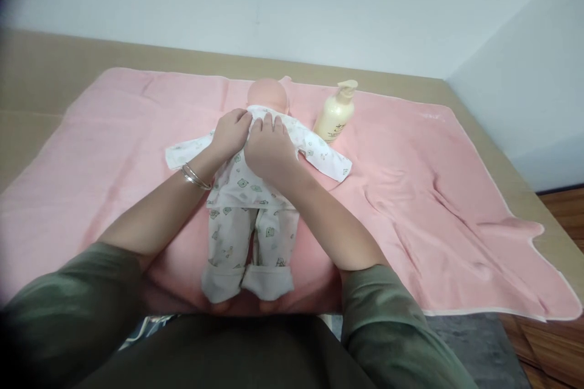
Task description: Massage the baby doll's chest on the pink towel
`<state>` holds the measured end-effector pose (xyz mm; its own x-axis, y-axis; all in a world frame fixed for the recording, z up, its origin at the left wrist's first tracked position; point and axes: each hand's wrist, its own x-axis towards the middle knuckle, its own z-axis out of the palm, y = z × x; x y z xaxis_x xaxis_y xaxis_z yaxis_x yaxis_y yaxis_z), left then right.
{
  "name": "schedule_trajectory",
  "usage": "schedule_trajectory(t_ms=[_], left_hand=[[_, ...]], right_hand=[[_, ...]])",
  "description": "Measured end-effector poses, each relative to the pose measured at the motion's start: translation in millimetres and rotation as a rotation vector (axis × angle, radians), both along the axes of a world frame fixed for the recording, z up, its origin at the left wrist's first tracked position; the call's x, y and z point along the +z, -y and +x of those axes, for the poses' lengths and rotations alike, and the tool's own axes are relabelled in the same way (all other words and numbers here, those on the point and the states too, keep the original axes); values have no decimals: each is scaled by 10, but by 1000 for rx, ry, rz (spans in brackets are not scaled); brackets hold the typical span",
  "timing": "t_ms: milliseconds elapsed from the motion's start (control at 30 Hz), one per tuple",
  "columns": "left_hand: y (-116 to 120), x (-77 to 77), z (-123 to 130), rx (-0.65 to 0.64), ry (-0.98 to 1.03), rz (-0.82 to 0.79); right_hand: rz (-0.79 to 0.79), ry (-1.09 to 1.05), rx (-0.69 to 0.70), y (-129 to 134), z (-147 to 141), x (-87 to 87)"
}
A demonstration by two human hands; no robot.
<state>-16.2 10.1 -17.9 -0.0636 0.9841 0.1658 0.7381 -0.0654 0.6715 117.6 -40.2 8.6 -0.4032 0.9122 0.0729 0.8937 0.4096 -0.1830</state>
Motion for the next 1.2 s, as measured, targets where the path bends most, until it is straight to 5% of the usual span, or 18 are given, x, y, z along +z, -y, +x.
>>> schedule_trajectory(t_ms=[200,367,567,700,867,1033,1200], left_hand=[[31,43,26,-23,104,61],[31,208,-39,22,285,193],[79,498,-160,66,623,460],[143,674,-207,38,886,651],[261,841,-263,11,972,712],[323,910,-282,10,993,769],[365,949,-291,-70,1088,789]], right_hand=[[-89,-162,-266,-349,170,-28],[110,-142,-166,-137,50,103],[-19,-74,-73,27,-49,79],[47,-55,-80,80,-62,104],[-3,-37,-76,201,-118,162],[107,-92,-53,255,-134,189],[14,-39,-79,233,-136,166]])
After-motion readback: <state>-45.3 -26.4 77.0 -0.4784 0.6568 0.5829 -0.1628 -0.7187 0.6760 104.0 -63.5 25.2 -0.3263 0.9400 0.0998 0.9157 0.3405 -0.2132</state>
